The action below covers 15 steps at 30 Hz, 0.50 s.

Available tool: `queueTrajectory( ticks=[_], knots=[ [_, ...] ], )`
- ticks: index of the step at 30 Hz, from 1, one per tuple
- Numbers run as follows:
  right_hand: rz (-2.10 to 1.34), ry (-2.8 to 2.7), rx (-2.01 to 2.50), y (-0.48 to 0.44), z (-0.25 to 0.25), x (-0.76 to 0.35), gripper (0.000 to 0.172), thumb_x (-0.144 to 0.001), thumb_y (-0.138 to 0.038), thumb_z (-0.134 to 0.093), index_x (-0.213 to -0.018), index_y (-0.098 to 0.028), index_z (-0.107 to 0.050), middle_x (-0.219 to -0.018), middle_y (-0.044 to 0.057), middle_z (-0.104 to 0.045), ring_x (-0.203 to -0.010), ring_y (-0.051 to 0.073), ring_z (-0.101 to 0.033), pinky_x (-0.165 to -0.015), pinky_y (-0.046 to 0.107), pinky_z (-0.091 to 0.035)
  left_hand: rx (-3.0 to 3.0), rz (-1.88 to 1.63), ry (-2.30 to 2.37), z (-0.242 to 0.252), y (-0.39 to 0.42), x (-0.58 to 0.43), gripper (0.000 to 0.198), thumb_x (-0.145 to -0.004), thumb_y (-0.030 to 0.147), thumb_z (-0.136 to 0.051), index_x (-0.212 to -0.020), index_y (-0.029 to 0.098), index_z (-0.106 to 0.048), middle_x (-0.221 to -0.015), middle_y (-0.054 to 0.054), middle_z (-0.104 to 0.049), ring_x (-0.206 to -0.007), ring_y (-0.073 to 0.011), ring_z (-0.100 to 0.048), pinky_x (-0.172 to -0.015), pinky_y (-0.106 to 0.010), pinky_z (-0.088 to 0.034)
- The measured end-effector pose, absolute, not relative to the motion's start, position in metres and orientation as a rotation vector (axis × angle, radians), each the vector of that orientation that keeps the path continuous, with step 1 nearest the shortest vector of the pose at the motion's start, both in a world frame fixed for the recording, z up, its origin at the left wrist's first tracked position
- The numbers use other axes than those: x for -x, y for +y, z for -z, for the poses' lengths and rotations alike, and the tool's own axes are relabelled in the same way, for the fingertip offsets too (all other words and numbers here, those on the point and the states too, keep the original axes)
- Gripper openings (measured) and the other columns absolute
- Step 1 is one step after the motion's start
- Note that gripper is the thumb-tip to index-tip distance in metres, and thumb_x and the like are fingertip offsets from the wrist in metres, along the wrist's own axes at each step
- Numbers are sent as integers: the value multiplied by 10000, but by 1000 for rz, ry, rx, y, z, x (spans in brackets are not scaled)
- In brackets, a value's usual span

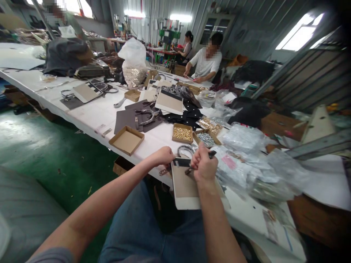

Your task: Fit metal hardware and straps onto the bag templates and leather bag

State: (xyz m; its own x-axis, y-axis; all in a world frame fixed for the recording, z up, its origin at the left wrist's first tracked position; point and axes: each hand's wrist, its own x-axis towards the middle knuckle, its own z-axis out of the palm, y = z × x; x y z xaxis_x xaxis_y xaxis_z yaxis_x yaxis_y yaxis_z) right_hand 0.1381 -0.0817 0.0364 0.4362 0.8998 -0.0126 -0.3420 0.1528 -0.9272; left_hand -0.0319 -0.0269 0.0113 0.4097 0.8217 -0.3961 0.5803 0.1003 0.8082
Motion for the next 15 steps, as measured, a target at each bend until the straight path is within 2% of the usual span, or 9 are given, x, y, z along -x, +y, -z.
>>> queueTrajectory(
  ticks=[6, 10, 15],
  knots=[
    [-1000, -723, 1084, -73, -12, -118, 627, -912, -653, -917, -777, -288, -425, -567, -125, -358, -420, 68, -295, -351, 241, -206, -1663, -569, 1432, 26, -35, 58, 210, -923, 309, -807, -772, 170, -760, -688, -54, -750, -672, -191, -689, -672, -276, -521],
    [-1019, -788, 1020, -80, -10, -119, 608, -962, -604, -888, -732, -280, -427, -576, -122, -313, -424, 66, -264, -363, 254, -188, -1356, -578, 1253, 47, -39, 60, 264, -999, 385, -725, -837, 177, -736, -644, -5, -698, -585, -158, -650, -602, -250, -513],
    [-875, -916, 949, -82, -23, -108, 604, -1027, -567, -831, -683, -273, -432, -579, -95, -313, -432, 80, -312, -388, 276, -237, -1296, -604, 1218, 62, -39, 54, 303, -965, 398, -735, -758, 176, -717, -592, -5, -667, -532, -149, -616, -540, -241, -447]
  ],
)
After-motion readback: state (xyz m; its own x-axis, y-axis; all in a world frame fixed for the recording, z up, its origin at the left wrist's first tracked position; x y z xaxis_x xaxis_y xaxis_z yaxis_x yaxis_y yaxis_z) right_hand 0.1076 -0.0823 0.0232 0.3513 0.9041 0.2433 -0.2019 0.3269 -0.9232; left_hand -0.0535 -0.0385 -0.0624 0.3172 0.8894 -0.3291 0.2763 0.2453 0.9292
